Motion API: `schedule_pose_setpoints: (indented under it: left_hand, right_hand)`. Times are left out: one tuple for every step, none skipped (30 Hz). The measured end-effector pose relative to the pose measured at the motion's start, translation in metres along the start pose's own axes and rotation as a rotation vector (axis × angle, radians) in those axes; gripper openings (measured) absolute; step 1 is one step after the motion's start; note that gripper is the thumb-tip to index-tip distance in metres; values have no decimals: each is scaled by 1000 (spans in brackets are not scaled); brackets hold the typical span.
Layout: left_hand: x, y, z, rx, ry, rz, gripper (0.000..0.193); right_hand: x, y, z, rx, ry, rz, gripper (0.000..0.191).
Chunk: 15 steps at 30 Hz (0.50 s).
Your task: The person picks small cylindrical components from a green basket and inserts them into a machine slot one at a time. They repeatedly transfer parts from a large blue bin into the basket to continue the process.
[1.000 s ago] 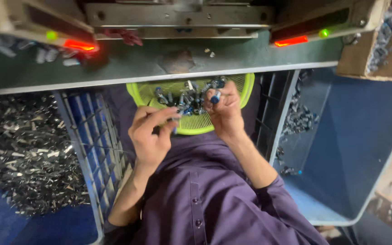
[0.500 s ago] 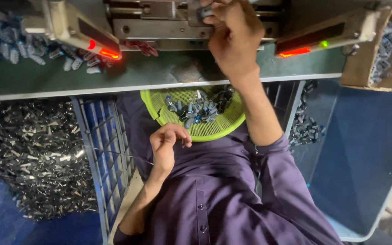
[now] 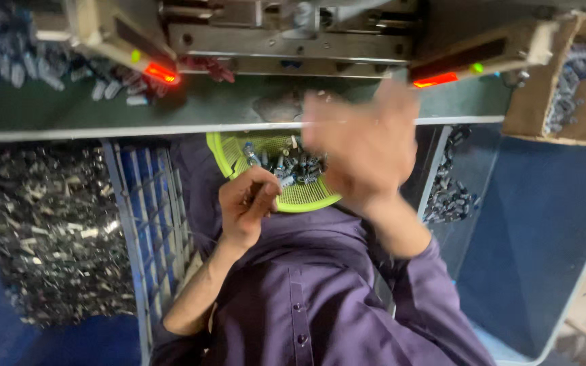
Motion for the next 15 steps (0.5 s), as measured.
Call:
schedule_pose_setpoints:
  left_hand:
    - [0,-5,1,-40,-30,-25,17]
    - [1,-8,1,-77,-55,-54,15]
    - [0,-11,0,-82,-59,-64,15]
    - [-1,-13,-1,-86,-58,-71,15]
    - [-1,-15,-2,-91,-49,-85,17]
    - [1,-16,-4,-21,-48,-132,21]
    - [2,-16,-5,50,-55,-167,27]
    - [2,-17,-6,123,-66,-191,32]
    - [4,-16,-8,167,-57,-188,26]
    - [6,-16,-8,206,-40,-199,20]
    - [9,-17,-9,242,-18,-222,14]
    - [12,-18,-10,311,-10,-301,13]
    - [14,-20,-10,384,-5,-370,12]
    - [14,-22,-10,458,-5,-430,12]
    - [15,-24,-9,451,13,-402,11]
  right_hand:
    - [-18,8,-5,170,-53,-33,18]
    - [-38,13,-15,248,78,-198,16]
    - [-60,19,-26,319,207,-369,25]
    - [-82,22,-33,470,243,-594,23]
    - [-102,24,-41,618,272,-811,21]
    - [-119,26,-46,665,147,-909,18]
    - [-135,32,-47,713,28,-1015,16]
    - [-150,36,-46,757,-88,-1133,14]
    - [-159,37,-45,694,-69,-1111,14]
    - [-164,36,-43,629,-59,-1074,14]
    - [-167,34,-41,562,-55,-1026,14]
    - [-167,31,-40,575,-46,-990,15]
    - [-165,28,-38,589,-33,-964,16]
    - [-163,26,-38,605,-14,-946,18]
    - [-160,23,-37,671,-61,-1015,21]
Point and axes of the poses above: each hand's wrist, its own x-axis towards the middle knuckle, its own z-axis out of the back of the hand, y = z × x, the point moved 2 cm from there along x, towards the middle knuckle, and after that the axes turned 14 degrees about -y, right-handed, at the moved point
